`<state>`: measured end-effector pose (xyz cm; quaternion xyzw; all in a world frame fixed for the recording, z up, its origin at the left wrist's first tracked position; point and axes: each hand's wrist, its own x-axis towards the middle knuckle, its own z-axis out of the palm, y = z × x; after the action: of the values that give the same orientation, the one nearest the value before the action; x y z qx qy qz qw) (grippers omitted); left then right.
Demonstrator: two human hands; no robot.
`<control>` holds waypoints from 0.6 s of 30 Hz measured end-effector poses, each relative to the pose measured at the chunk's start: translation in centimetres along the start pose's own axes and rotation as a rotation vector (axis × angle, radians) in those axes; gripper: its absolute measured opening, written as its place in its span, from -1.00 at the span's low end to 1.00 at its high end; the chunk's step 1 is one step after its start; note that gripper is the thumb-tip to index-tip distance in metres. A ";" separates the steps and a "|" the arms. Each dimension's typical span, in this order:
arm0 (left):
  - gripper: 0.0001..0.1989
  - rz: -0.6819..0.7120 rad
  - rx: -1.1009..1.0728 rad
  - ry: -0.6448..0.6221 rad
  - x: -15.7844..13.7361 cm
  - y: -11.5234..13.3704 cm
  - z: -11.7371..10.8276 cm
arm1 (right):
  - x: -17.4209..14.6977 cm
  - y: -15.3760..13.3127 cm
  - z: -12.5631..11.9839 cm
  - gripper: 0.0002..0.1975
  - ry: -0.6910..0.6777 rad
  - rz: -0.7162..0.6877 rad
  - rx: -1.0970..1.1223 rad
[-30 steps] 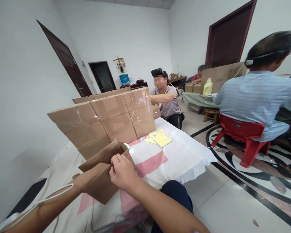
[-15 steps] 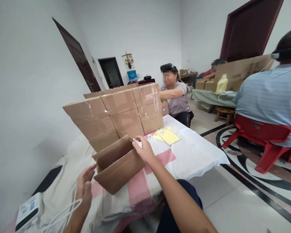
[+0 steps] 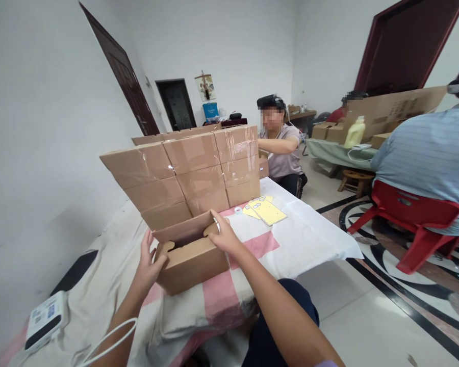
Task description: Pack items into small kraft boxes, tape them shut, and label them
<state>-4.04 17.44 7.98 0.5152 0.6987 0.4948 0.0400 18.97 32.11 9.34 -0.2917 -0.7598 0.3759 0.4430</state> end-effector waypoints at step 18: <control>-0.31 0.425 0.690 -0.312 -1.5 2.1 0.2 | 0.2 -1.2 0.4 -0.82 0.020 -0.250 -0.119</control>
<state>-1.82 16.39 8.79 0.6994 0.6872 0.1457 -0.1319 18.39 31.52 10.30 -0.2243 -0.8068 0.2693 0.4757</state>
